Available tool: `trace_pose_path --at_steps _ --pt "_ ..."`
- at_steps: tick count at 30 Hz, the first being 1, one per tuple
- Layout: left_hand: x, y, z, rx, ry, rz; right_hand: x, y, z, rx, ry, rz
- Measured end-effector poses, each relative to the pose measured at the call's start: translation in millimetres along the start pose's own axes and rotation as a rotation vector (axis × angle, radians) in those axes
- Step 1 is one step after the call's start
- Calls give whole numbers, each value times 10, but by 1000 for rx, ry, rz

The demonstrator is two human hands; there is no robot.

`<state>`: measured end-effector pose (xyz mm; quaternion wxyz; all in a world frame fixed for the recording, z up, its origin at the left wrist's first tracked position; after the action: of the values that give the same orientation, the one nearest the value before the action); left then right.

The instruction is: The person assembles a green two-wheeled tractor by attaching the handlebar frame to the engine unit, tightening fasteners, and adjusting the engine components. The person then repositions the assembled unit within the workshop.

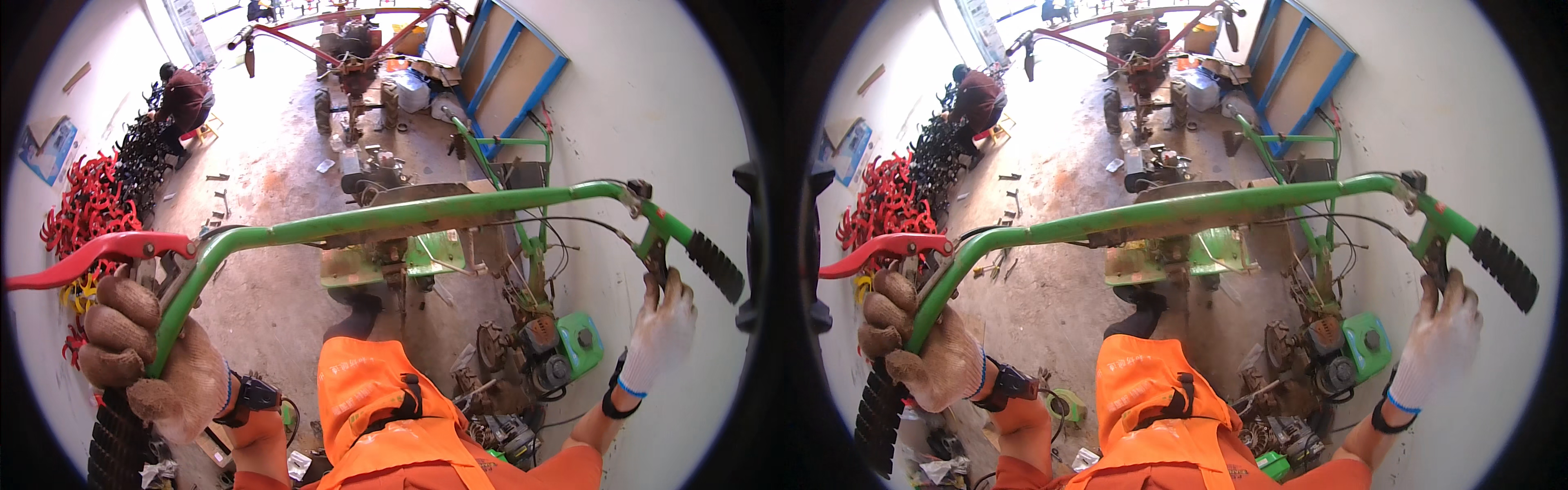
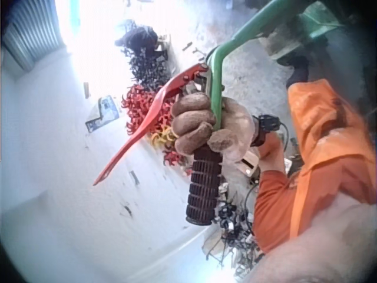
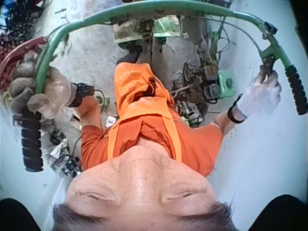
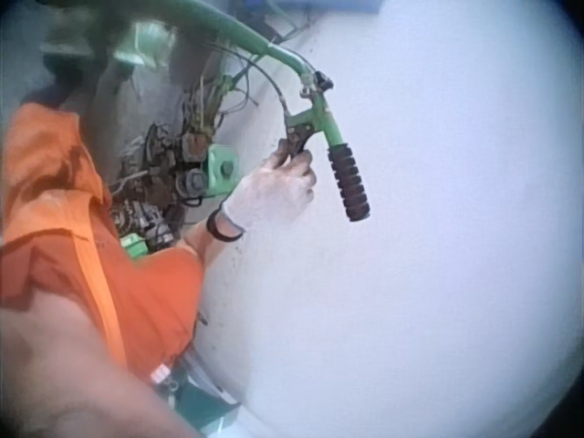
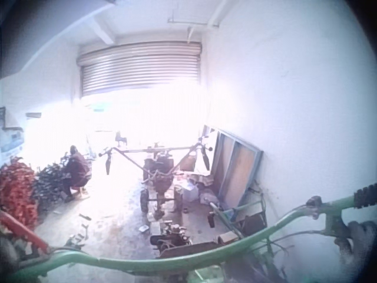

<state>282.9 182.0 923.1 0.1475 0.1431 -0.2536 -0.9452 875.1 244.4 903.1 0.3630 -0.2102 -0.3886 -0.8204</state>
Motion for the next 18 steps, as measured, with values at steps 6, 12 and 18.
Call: trace_pose_path --at_steps 6,12,18 --pt "-199 266 -420 50 23 86 -230 35 131 72 71 71" --pt "-677 597 -670 -101 -74 255 -543 50 442 137 119 217" --pt "-773 611 -760 -74 -25 274 -697 95 383 135 121 234"
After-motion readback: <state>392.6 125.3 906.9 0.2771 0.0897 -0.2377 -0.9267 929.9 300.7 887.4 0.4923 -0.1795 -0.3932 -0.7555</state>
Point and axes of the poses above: each hand's wrist, its own z-axis towards the middle knuckle, its own x-axis out of the back of the hand, y = z × x, the point moved 10 cm from there along z, towards the middle knuckle, and after that the axes turned 10 degrees about x, right-handed, at the moved point
